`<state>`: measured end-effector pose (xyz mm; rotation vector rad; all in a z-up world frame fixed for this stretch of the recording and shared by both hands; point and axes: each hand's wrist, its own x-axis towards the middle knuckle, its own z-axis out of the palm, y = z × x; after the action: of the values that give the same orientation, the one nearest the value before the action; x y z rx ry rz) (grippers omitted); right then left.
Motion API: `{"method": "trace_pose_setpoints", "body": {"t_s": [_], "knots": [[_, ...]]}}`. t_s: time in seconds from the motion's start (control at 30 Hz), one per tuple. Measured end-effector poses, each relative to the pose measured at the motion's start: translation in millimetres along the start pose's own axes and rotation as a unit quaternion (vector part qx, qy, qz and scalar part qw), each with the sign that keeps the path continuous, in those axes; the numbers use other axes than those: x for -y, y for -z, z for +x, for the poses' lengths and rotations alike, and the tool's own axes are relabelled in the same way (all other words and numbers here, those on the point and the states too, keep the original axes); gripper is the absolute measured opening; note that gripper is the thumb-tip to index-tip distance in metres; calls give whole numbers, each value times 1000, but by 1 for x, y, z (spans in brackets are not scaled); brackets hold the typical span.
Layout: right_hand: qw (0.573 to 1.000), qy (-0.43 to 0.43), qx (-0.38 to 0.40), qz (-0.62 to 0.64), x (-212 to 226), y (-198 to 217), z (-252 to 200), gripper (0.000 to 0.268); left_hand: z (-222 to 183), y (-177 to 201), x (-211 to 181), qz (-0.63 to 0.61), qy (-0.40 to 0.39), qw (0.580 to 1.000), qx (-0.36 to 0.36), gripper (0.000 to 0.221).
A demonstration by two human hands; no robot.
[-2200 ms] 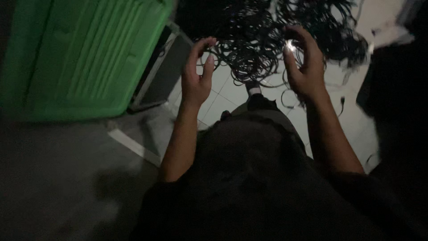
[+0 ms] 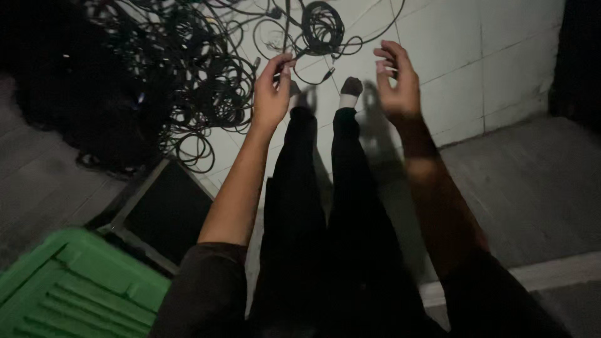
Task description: The person picks up a coiled cable and places it into a white plastic bin, then proceeds to coil a long black cable by hand.
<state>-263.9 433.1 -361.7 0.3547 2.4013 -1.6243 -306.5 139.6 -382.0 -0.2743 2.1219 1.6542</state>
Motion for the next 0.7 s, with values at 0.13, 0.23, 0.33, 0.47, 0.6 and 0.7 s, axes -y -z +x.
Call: {"method": "trace_pose_setpoints", "body": {"t_s": [0.13,0.23,0.33,0.47,0.6,0.7], "knots": [[976,-64,3,209,-166,-61,48,37,43,-33,99,40,43,998,-33,28],[982,139,-13,-130,-221,-78,65,32,52,-56,174,38,91,994,-52,29],[996,-42,41,-72,-244,-102,80,33,79,-74,243,80,120,989,-38,32],[926,-362,104,-11,-318,-140,74,32,102,-92,304,179,173,968,10,43],[948,-291,112,-64,-425,-175,104,38,144,-113,344,172,202,963,-34,47],[954,-291,76,8,-473,-200,125,47,174,-128,367,198,194,960,-26,53]]}}
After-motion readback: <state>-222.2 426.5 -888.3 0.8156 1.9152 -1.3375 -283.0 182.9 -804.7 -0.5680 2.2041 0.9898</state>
